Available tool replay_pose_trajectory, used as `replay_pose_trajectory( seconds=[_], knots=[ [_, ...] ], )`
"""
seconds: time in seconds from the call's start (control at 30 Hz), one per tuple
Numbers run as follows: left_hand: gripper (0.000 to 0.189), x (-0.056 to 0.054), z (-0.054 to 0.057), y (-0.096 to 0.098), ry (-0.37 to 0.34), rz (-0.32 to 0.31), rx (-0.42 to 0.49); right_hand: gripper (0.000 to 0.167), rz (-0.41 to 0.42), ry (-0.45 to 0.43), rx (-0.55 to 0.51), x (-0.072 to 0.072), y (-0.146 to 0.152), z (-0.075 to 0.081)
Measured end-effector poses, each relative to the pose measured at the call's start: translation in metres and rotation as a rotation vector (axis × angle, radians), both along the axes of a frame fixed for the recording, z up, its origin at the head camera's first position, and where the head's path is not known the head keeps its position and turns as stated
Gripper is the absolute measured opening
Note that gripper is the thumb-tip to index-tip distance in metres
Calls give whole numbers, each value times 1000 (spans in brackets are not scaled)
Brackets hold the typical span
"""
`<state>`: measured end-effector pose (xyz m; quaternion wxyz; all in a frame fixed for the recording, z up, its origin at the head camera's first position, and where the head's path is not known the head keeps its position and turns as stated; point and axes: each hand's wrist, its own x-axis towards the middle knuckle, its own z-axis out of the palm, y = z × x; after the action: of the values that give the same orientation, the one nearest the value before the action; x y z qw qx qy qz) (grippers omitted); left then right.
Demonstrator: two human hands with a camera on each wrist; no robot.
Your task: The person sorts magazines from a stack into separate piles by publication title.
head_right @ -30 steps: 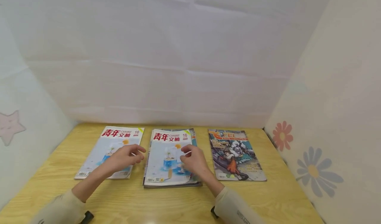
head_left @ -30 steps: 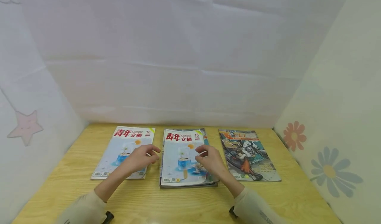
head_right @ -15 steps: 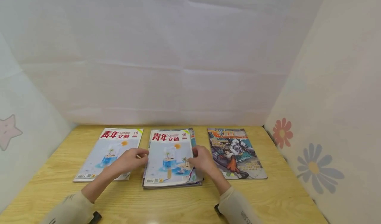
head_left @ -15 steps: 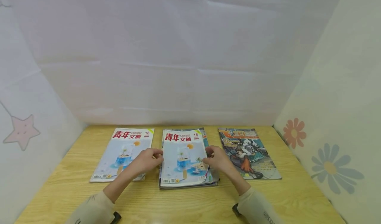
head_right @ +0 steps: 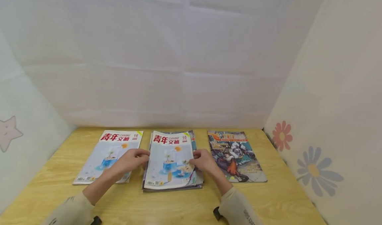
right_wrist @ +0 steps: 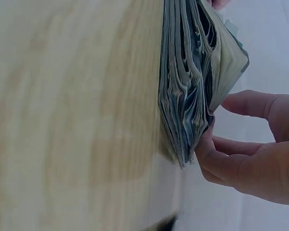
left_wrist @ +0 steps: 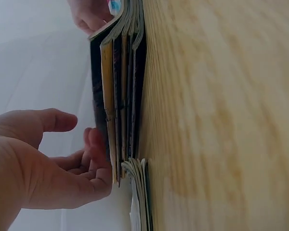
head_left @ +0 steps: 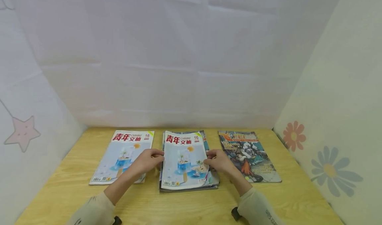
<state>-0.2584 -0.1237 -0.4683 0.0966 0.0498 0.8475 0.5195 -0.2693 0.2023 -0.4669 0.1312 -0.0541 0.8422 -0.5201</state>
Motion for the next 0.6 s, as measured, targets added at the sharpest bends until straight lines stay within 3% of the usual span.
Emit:
replay_pose_trajectory(
  seconds=[0.2, 0.4, 0.6],
  knots=[
    [38, 6, 0, 6, 13, 23, 166, 44, -66, -76, -139, -6, 2, -10],
    [54, 10, 1, 15, -101, -12, 395, 45, -106, -99, -252, -9, 4, -11],
    [60, 9, -3, 21, -120, 1, 448, 50, -130, -154, -314, -8, 6, -8]
  ],
)
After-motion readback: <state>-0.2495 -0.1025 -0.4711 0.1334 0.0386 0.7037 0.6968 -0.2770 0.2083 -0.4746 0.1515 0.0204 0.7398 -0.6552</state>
